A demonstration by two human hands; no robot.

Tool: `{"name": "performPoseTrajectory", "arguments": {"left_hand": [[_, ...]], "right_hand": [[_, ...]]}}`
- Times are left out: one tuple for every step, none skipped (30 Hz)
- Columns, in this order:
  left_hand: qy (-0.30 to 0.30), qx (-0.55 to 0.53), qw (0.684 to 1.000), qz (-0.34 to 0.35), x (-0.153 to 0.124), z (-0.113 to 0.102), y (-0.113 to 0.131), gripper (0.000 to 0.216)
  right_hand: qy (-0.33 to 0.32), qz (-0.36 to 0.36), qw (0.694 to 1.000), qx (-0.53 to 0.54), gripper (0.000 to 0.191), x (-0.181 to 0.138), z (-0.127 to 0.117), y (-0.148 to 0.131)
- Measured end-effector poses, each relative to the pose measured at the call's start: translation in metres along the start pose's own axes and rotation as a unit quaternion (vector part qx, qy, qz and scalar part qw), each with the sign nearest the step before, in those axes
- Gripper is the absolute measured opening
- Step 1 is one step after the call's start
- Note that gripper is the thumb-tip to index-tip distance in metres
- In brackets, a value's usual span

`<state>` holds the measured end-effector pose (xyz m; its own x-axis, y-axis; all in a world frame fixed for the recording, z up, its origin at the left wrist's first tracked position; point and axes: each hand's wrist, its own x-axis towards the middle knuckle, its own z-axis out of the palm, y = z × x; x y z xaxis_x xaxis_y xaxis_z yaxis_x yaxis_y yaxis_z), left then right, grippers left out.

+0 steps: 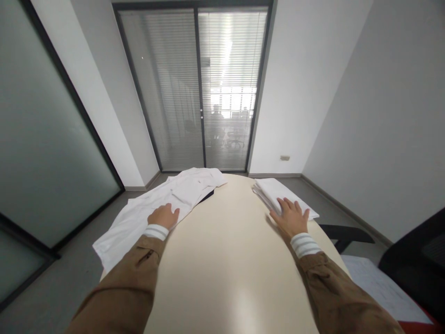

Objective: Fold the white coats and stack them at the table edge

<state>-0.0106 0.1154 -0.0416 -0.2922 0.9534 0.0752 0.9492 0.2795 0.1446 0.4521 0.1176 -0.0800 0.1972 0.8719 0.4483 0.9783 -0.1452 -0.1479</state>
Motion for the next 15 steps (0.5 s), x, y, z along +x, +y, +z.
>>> {"name": "performPoseTrajectory", "arguments": {"left_hand": [[-0.009,0.004,1.0,-0.002,0.008,-0.005,-0.004,0.051],[0.0,0.007,1.0,-0.004,0.016,-0.009,-0.009,0.05],[0.03,0.01,0.999,-0.009,0.025,-0.012,-0.015,0.051],[0.064,0.011,0.998,-0.014,0.034,-0.014,-0.021,0.054],[0.089,0.01,0.996,-0.022,0.042,-0.014,-0.028,0.059],[0.105,0.007,0.994,-0.03,0.05,-0.013,-0.036,0.064],[0.109,0.004,0.993,-0.035,0.057,-0.01,-0.044,0.067],[0.104,0.001,0.994,-0.037,0.063,-0.007,-0.052,0.07],[0.098,-0.001,0.994,-0.037,0.069,-0.002,-0.06,0.071],[0.098,0.001,0.995,-0.031,0.074,0.002,-0.067,0.071],[0.091,0.003,0.996,-0.022,0.077,0.007,-0.074,0.069],[0.08,0.007,0.997,-0.01,0.08,0.011,-0.079,0.066],[0.071,0.011,0.997,0.001,0.082,0.015,-0.083,0.062],[0.062,0.015,0.998,0.009,0.083,0.018,-0.086,0.058],[0.058,0.018,0.998,0.014,0.084,0.02,-0.087,0.055]], "right_hand": [[-0.001,-0.001,1.0,-0.001,0.06,0.0,0.0,0.0],[-0.003,-0.002,1.0,-0.002,0.06,0.0,-0.001,0.0],[-0.003,-0.002,1.0,-0.004,0.06,0.0,-0.001,-0.001],[-0.003,-0.003,1.0,-0.006,0.06,0.0,-0.002,-0.001],[-0.002,-0.003,1.0,-0.009,0.06,0.0,-0.002,-0.001],[-0.002,-0.004,1.0,-0.012,0.059,0.0,-0.002,-0.001],[-0.001,-0.004,1.0,-0.014,0.059,0.0,-0.002,-0.001],[-0.001,-0.005,1.0,-0.017,0.058,0.0,-0.002,-0.001],[-0.001,-0.005,1.0,-0.019,0.058,0.0,-0.002,-0.001],[-0.002,-0.005,1.0,-0.02,0.058,0.0,-0.002,-0.001],[-0.002,-0.005,1.0,-0.022,0.057,0.0,-0.002,-0.001],[-0.002,-0.006,1.0,-0.023,0.057,0.0,-0.002,-0.001],[-0.001,-0.006,1.0,-0.024,0.058,0.0,-0.001,-0.001],[-0.001,-0.006,1.0,-0.024,0.058,0.0,-0.001,-0.001],[0.0,-0.006,1.0,-0.024,0.058,0.0,-0.001,-0.001]]}}
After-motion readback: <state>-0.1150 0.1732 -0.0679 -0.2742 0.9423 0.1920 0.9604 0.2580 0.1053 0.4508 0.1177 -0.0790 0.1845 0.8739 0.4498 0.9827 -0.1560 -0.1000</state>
